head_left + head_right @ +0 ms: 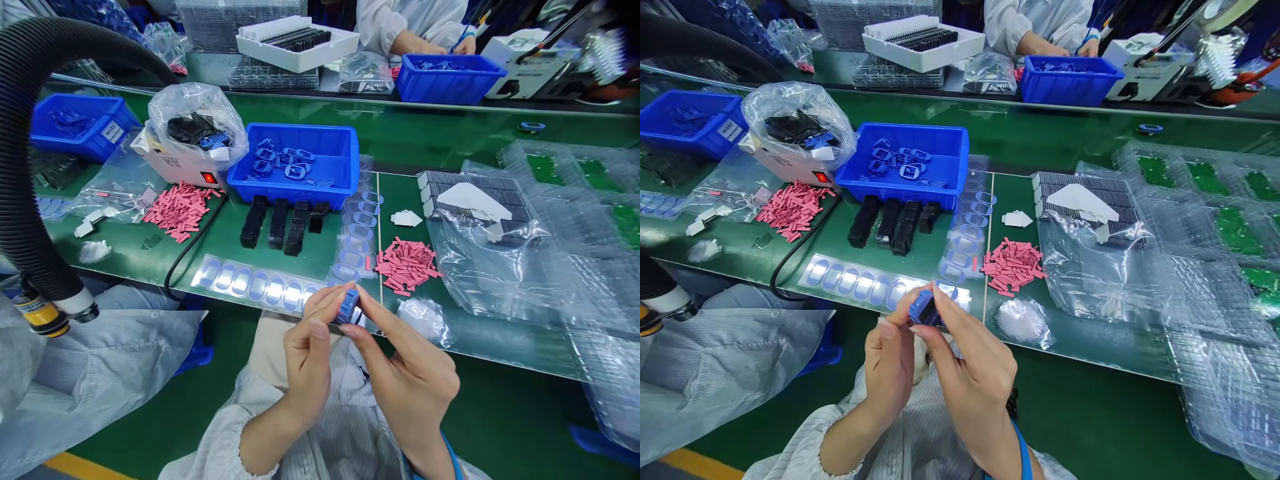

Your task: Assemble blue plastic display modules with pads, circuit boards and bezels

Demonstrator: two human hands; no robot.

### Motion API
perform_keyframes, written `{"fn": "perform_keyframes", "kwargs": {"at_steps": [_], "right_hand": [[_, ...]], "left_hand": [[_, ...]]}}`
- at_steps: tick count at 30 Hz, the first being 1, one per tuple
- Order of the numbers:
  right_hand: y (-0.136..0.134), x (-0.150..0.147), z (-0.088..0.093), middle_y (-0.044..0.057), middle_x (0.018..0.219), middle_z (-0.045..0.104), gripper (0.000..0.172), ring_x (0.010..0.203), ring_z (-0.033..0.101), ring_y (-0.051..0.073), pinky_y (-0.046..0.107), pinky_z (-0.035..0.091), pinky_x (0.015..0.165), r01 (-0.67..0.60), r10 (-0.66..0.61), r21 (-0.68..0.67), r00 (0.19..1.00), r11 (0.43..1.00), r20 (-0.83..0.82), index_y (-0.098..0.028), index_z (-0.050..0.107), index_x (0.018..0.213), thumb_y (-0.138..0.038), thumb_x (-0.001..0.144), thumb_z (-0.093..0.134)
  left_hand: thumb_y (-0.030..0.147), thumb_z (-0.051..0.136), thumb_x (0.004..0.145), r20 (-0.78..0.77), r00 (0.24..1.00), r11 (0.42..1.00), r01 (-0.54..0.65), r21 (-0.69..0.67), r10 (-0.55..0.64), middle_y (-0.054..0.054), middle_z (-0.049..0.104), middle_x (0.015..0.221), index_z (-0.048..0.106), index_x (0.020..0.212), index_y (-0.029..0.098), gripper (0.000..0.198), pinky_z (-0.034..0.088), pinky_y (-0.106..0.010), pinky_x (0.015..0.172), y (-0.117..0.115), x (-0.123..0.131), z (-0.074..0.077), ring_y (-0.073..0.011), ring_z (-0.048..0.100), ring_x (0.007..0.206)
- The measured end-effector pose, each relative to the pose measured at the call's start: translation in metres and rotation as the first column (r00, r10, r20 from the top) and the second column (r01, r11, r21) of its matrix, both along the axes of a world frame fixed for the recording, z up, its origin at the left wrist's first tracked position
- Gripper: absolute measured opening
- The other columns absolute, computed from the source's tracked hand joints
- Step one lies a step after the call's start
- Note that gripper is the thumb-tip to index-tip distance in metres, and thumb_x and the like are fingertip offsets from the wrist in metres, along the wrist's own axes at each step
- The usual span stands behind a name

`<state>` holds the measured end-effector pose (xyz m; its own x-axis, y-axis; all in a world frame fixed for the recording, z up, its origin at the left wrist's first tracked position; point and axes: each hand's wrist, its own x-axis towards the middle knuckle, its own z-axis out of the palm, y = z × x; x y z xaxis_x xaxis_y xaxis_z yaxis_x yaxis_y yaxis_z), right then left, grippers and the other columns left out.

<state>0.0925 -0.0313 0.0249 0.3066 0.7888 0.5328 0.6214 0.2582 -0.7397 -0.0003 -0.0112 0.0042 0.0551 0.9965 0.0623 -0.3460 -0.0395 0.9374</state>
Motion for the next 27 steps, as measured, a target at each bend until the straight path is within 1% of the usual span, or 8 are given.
{"fn": "perform_keyframes", "kwargs": {"at_steps": [2,5,9,13,16,20,23,27], "right_hand": [[-0.001,0.0,-0.003,-0.002,0.109,0.07,0.058,0.088,0.071,0.022,0.032,0.062,0.071,0.028,-0.028,0.011,1.0,1.0,0.002,-0.037,0.052,0.127,-0.009,0.079,0.067],[-0.003,0.001,-0.008,-0.001,0.109,0.07,0.06,0.088,0.071,0.024,0.034,0.062,0.072,0.058,-0.06,0.039,0.996,0.998,0.058,-0.036,0.05,0.129,-0.007,0.079,0.066],[-0.006,0.005,-0.015,0.004,0.109,0.07,0.064,0.088,0.071,0.025,0.035,0.061,0.076,0.025,-0.046,0.114,0.983,0.993,0.179,-0.027,0.053,0.129,-0.001,0.073,0.069],[-0.006,0.012,-0.019,0.007,0.11,0.07,0.065,0.094,0.069,0.024,0.035,0.059,0.082,-0.082,0.053,0.137,0.977,0.987,0.205,-0.022,0.053,0.129,-0.002,0.07,0.072],[-0.006,0.021,-0.017,0.005,0.111,0.07,0.044,0.102,0.066,0.021,0.035,0.056,0.087,-0.194,0.195,0.014,0.981,0.981,-0.024,-0.024,0.059,0.121,-0.009,0.08,0.064],[-0.004,0.031,-0.014,0.003,0.095,0.071,0.019,0.091,0.067,0.018,0.031,0.057,0.079,-0.37,0.327,-0.093,0.894,0.924,-0.306,-0.025,0.064,0.101,-0.015,0.088,0.055],[-0.004,0.035,-0.014,0.003,0.086,0.07,0.012,0.084,0.067,0.018,0.034,0.056,0.079,-0.425,0.383,-0.055,0.859,0.904,-0.339,-0.024,0.064,0.095,-0.018,0.087,0.056],[-0.005,0.036,-0.016,0.002,0.082,0.069,0.012,0.08,0.066,0.018,0.036,0.055,0.08,-0.43,0.4,-0.042,0.868,0.902,-0.293,-0.023,0.064,0.094,-0.016,0.085,0.06]], "left_hand": [[0.042,0.05,0.089,-0.173,0.985,0.996,-0.013,0.088,0.028,-0.005,0.072,0.11,0.071,0.105,0.03,0.029,0.046,-0.042,0.096,0.003,-0.004,0.006,-0.0235,0.061,0.107],[0.03,0.068,0.078,-0.408,0.899,0.957,-0.036,0.289,0.157,-0.003,0.076,0.094,0.073,0.1,0.031,0.022,0.052,-0.035,0.075,0.011,-0.014,0.019,-0.0205,0.063,0.084],[0.014,0.074,0.071,-0.564,0.803,0.913,0.062,0.404,0.195,-0.001,0.078,0.082,0.074,0.095,0.028,0.028,0.05,-0.031,0.06,0.019,-0.024,0.03,-0.0162,0.063,0.064],[0.006,0.069,0.073,-0.575,0.791,0.862,0.129,0.489,0.208,-0.002,0.078,0.08,0.072,0.097,0.023,0.03,0.05,-0.028,0.054,0.021,-0.029,0.028,-0.015,0.065,0.058],[0.004,0.067,0.073,-0.572,0.791,0.816,0.175,0.552,0.217,-0.003,0.078,0.083,0.07,0.1,0.022,0.033,0.051,-0.028,0.056,0.021,-0.031,0.024,-0.0169,0.069,0.064],[0.005,0.065,0.076,-0.578,0.799,0.764,0.267,0.588,0.165,-0.004,0.078,0.085,0.068,0.103,0.021,0.032,0.052,-0.028,0.059,0.018,-0.034,0.023,-0.0181,0.071,0.068],[0.009,0.065,0.077,-0.601,0.785,0.772,0.286,0.568,0.151,-0.004,0.077,0.084,0.068,0.098,0.02,0.024,0.052,-0.03,0.062,0.017,-0.035,0.026,-0.0182,0.069,0.07],[0.018,0.066,0.079,-0.65,0.753,0.787,0.338,0.516,0.103,-0.005,0.075,0.083,0.066,0.095,0.018,0.016,0.051,-0.032,0.068,0.018,-0.035,0.031,-0.0193,0.066,0.075]]}}
